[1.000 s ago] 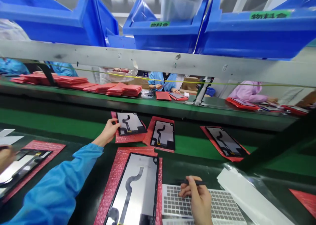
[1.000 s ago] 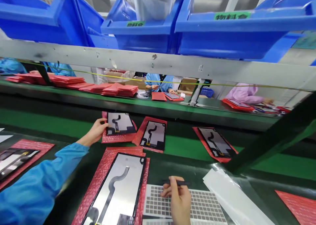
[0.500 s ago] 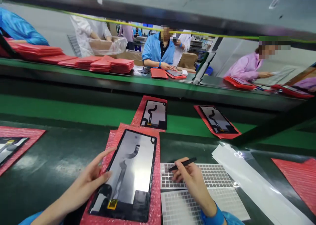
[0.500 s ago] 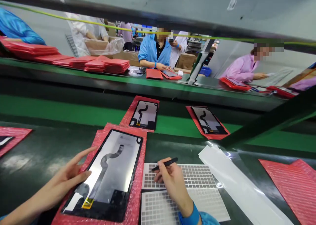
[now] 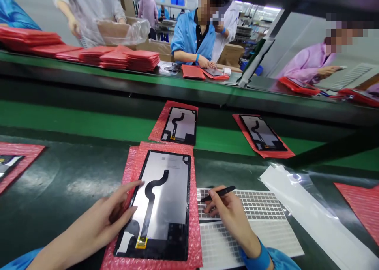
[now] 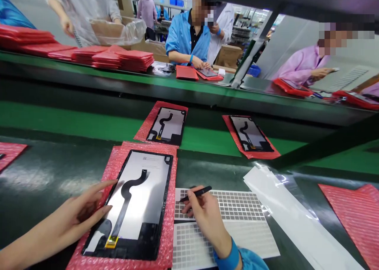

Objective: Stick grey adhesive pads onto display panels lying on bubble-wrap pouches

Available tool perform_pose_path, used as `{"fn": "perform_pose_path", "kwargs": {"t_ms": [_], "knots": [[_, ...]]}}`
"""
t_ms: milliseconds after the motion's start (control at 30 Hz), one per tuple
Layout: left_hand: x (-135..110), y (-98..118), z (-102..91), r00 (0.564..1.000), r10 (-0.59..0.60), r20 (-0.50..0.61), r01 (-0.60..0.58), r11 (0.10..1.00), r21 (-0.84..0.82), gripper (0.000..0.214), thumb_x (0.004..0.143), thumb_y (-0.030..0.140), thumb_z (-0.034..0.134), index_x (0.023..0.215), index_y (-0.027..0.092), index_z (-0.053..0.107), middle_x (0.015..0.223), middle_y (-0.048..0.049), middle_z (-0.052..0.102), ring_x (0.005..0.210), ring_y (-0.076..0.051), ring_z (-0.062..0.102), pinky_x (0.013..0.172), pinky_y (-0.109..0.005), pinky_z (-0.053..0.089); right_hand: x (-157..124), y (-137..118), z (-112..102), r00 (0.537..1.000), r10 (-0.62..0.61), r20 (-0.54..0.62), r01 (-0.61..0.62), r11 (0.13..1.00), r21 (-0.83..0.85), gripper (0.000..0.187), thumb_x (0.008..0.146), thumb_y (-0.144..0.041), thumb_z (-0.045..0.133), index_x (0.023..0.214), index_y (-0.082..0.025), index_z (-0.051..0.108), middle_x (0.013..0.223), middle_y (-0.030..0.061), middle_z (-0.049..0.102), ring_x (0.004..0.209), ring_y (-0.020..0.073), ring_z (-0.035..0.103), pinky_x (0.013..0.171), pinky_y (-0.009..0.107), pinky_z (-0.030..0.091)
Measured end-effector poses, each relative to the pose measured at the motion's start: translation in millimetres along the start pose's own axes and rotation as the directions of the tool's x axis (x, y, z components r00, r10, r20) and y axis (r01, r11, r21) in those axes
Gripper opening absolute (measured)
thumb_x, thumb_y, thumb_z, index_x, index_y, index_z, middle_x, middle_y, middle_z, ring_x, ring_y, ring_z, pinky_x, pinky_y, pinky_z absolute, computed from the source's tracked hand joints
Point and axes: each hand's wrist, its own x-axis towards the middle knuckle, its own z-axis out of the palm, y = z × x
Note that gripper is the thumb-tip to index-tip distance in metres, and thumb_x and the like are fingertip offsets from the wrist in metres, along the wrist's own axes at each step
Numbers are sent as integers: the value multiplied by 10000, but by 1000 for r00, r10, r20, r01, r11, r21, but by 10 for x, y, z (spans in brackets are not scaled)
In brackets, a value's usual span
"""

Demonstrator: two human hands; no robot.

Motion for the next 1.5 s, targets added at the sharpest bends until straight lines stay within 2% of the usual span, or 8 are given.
{"fn": "perform_pose_path", "kwargs": {"t_ms": [233, 433, 533, 900, 1100, 1200, 1400, 1500], "knots": [[15, 312, 72, 939, 343, 1, -323, 882, 343, 296, 972, 406, 604, 1238, 327, 707, 757, -13, 715, 584, -187, 652, 571, -287, 500, 6, 5, -7, 1000, 23, 17, -22, 1000, -15, 469, 869, -619, 744, 879, -159, 652, 679, 55, 747, 564, 196, 747, 493, 262, 598], [30, 883, 663, 539, 742, 398, -799, 301, 521, 286, 1026, 218, 515, 1243, 218, 702, 1224, -24, 724, 928, -194, 658, 719, -308, 530, 33, 18, -22, 998, 40, 46, -38, 998, -40, 450, 873, -603, 752, 874, -164, 652, 688, 58, 758, 549, 190, 745, 483, 253, 590], [111, 907, 1062, 442, 759, 478, -800, 93, 592, 270, 1035, 271, 520, 1162, 187, 743, 1296, -37, 691, 898, -197, 591, 665, -335, 456, 31, 10, -18, 998, 41, 55, -39, 999, -36, 419, 882, -575, 760, 885, -169, 654, 673, 42, 749, 554, 184, 742, 494, 249, 592], [223, 761, 1375, 494, 706, 507, -735, 28, 678, 301, 988, 426, 606, 1007, 175, 772, 1075, -88, 747, 809, -223, 517, 621, -376, 348, 24, -100, -49, 996, 59, 65, -64, 994, 87, 425, 882, -580, 763, 874, -174, 637, 626, 31, 761, 480, 171, 738, 512, 254, 599], [325, 743, 1339, 465, 832, 301, -761, 203, 616, 175, 990, 289, 608, 1126, 207, 681, 1102, -3, 734, 826, -174, 602, 623, -303, 442, 132, -235, 8, 998, -55, 21, 50, 982, 180, 320, 961, -493, 716, 889, -185, 667, 658, 32, 791, 530, 155, 758, 567, 228, 602], [393, 745, 1183, 468, 855, 225, -770, 269, 579, 74, 975, 175, 567, 941, 197, 628, 797, 48, 673, 627, -135, 575, 573, -267, 459, 233, -261, 145, 997, -67, 38, 56, 970, 238, 302, 973, -479, 707, 893, -191, 669, 659, 37, 803, 531, 162, 762, 556, 233, 609], [457, 626, 982, 658, 718, 225, -606, 327, 726, 421, 1093, 322, 269, 1198, 91, 605, 785, -35, 699, 610, -183, 665, 547, -306, 513, 333, -179, 360, 997, -31, 77, 5, 948, 318, 293, 984, -467, 699, 893, -192, 658, 674, 64, 820, 518, 176, 766, 534, 245, 622], [461, 631, 964, 660, 711, 242, -594, 297, 748, 468, 1106, 323, 230, 1234, 66, 599, 784, -43, 706, 620, -185, 689, 549, -303, 531, 327, -155, 365, 997, -27, 68, 4, 947, 320, 277, 987, -452, 701, 902, -190, 679, 670, 59, 816, 503, 169, 755, 527, 243, 623]]}}
